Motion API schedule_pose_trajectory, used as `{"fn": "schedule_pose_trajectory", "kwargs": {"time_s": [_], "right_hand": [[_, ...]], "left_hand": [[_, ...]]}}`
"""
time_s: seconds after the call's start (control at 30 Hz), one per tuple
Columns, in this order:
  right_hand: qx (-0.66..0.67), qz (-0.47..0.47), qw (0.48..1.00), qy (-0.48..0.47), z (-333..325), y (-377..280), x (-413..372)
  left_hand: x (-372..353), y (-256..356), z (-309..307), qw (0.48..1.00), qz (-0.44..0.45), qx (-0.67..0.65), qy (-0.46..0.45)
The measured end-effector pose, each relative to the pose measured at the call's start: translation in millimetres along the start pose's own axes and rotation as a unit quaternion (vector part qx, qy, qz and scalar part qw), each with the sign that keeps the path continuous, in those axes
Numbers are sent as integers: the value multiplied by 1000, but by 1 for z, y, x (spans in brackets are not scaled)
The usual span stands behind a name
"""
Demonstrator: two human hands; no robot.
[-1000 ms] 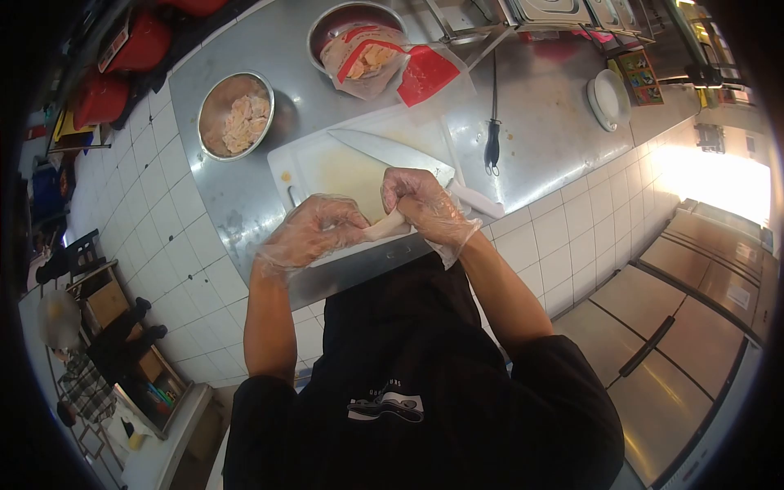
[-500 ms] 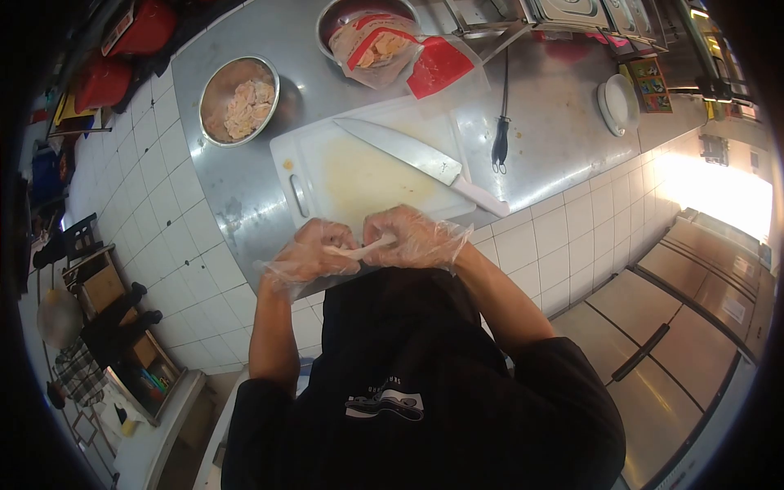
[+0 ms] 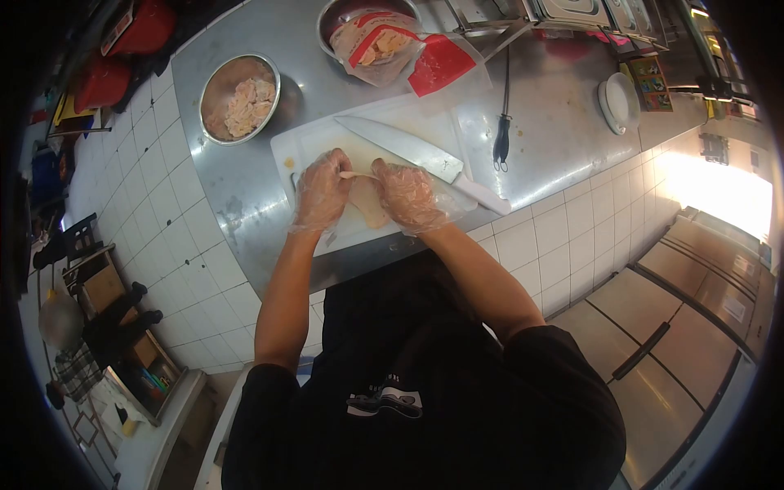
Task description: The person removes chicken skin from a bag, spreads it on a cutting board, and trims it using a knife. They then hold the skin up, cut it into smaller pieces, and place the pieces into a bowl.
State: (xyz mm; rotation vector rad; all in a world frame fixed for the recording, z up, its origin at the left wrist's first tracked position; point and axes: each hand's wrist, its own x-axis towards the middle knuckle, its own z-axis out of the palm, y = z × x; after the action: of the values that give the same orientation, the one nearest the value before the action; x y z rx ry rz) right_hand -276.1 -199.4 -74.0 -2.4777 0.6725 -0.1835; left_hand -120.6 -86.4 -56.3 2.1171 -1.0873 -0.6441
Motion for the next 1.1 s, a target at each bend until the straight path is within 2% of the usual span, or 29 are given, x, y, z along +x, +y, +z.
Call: {"fn": "schedule_pose_trajectory", "kwargs": {"time_s": [0.1,0.3,0.5,0.6,0.8,0.9,1.0,1.1], "right_hand": [[-58,-5,998,22,1,4,2],[-85,32,994,63,-4,12,0],[-94,28,991,91,-7,17,-5],[-101,56,990,77,-8,19,-3],[-117,11,985,123,-5,28,-6],[-117,1,986,121,-5,29,-8],[-94,3,989,118,-10,25,-9],[81,91,989,90,-20,20,-12]], "left_hand": [[4,4,4,999,-7,24,32],[9,5,9,995,-48,43,72],[16,-1,20,983,9,77,167],[17,-2,20,978,42,74,190],[24,-11,20,974,56,89,198],[24,-12,21,978,20,85,188],[18,-7,13,983,-5,48,178],[0,7,-10,990,-53,-11,129]]}}
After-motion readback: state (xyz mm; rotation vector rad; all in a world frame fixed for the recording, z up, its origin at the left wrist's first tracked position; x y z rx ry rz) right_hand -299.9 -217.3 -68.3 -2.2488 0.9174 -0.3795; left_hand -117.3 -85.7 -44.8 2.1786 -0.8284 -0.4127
